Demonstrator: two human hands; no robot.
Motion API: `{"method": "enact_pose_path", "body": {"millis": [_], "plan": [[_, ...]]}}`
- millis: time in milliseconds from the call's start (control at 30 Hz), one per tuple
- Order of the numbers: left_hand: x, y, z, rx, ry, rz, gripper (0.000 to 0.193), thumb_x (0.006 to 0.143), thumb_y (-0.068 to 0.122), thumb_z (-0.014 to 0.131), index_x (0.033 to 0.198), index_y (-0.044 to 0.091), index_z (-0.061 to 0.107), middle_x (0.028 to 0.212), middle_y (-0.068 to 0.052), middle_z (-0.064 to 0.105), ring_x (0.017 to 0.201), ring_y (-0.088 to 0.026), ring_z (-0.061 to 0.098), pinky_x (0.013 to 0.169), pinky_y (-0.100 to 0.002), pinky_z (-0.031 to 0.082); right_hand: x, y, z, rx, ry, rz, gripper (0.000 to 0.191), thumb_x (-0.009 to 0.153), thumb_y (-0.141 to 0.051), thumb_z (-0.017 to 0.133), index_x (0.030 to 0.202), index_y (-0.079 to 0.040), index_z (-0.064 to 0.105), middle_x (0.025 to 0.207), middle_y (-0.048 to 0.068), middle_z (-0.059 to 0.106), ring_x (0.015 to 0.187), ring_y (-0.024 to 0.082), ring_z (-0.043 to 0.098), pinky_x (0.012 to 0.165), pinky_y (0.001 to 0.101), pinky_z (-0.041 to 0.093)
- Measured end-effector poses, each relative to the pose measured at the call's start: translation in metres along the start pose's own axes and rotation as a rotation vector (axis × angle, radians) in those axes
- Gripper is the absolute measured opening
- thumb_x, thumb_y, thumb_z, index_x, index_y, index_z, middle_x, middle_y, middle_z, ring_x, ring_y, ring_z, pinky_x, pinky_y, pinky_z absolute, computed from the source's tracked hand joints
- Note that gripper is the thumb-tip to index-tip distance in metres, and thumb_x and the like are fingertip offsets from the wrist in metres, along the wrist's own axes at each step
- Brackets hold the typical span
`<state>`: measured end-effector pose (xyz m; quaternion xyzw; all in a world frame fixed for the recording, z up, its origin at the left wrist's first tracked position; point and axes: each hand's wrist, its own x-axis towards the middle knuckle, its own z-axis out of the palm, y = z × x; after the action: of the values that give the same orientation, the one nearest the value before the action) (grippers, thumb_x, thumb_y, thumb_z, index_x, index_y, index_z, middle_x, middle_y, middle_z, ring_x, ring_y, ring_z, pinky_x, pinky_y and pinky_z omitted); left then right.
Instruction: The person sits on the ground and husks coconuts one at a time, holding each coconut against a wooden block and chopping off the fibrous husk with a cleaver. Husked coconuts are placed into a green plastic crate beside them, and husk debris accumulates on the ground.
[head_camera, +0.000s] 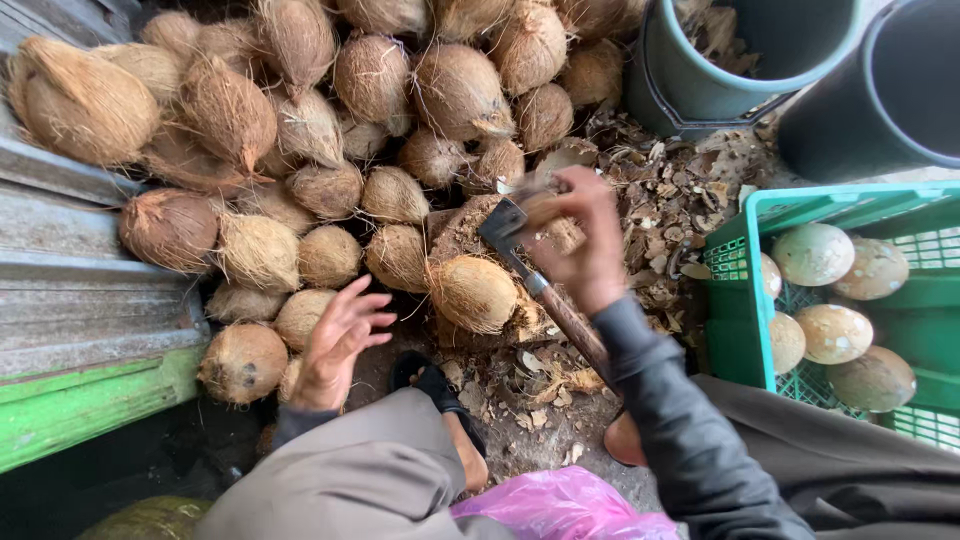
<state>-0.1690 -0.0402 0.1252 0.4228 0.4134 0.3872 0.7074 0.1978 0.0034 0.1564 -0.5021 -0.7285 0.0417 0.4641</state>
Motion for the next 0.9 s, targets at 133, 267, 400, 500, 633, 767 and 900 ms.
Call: {"method": "enact_pose_path", "body": {"millis": [133, 267, 400, 500, 633, 767, 900], "plan": [[0.022, -0.032, 0.000, -0.534, -0.277, 0.057, 0.077, 0.087, 0.036, 0.070, 0.153, 0.018, 0.037, 0.143, -0.015, 0.056, 0.121, -0.031, 0.063, 0.097, -0.049, 0.055, 0.001, -0.082, 0.035, 0.519, -0.341, 0.080, 0.066, 0.087, -0.025, 0.084, 0.143, -0.008, 0.053, 0.138, 0.015, 0.060, 0.125, 0.029, 0.061, 0.105, 0.0418, 0.053], [-0.020, -0.080, -0.054, -0.601, -0.162, 0.087, 0.043, 0.107, 0.025, 0.071, 0.139, 0.003, 0.052, 0.132, -0.021, 0.061, 0.107, -0.030, 0.062, 0.087, -0.045, 0.054, -0.039, -0.048, 0.011, 0.143, -0.463, 0.440, 0.039, 0.096, -0.035, 0.073, 0.125, -0.010, 0.066, 0.113, 0.010, 0.068, 0.102, 0.024, 0.066, 0.090, 0.0385, 0.057], [-0.065, -0.088, -0.098, -0.331, 0.386, -0.048, 0.051, 0.102, 0.029, 0.073, 0.140, 0.003, 0.053, 0.134, -0.021, 0.061, 0.111, -0.031, 0.062, 0.090, -0.045, 0.053, -0.119, 0.001, -0.009, -0.257, -0.513, 0.692, 0.045, 0.095, -0.045, 0.068, 0.120, -0.008, 0.064, 0.105, 0.013, 0.066, 0.092, 0.026, 0.065, 0.080, 0.0397, 0.054], [-0.074, -0.070, -0.110, -0.056, 0.629, -0.153, 0.057, 0.098, 0.033, 0.075, 0.142, 0.004, 0.053, 0.135, -0.021, 0.061, 0.115, -0.032, 0.062, 0.093, -0.045, 0.052, -0.162, 0.020, 0.001, -0.222, -0.473, 0.725, 0.048, 0.097, -0.048, 0.064, 0.123, -0.008, 0.063, 0.104, 0.014, 0.067, 0.092, 0.026, 0.066, 0.080, 0.0415, 0.053], [-0.087, -0.041, -0.125, 0.351, 0.751, -0.237, 0.065, 0.094, 0.038, 0.076, 0.144, 0.004, 0.054, 0.137, -0.021, 0.062, 0.119, -0.033, 0.061, 0.096, -0.046, 0.051, -0.163, 0.035, 0.018, -0.154, -0.557, 0.773, 0.053, 0.099, -0.052, 0.063, 0.129, -0.008, 0.060, 0.097, 0.013, 0.068, 0.080, 0.026, 0.066, 0.071, 0.0430, 0.053], [-0.114, 0.012, -0.145, 0.773, 0.707, -0.179, 0.073, 0.089, 0.043, 0.078, 0.146, 0.005, 0.055, 0.139, -0.021, 0.062, 0.123, -0.034, 0.061, 0.100, -0.046, 0.049, -0.129, 0.029, 0.006, 0.020, -0.664, 1.075, 0.049, 0.102, -0.050, 0.055, 0.136, -0.015, 0.062, 0.081, 0.008, 0.064, 0.062, 0.020, 0.053, 0.058, 0.0420, 0.049], [-0.076, 0.114, -0.137, 1.160, 0.475, 0.041, 0.081, 0.084, 0.047, 0.080, 0.148, 0.005, 0.055, 0.140, -0.021, 0.062, 0.127, -0.035, 0.061, 0.104, -0.046, 0.048, -0.088, 0.000, -0.013, 0.477, -0.432, 1.087, 0.053, 0.098, -0.041, 0.063, 0.140, -0.011, 0.050, 0.079, 0.003, 0.059, 0.059, 0.013, 0.054, 0.051, 0.0354, 0.049]]}}
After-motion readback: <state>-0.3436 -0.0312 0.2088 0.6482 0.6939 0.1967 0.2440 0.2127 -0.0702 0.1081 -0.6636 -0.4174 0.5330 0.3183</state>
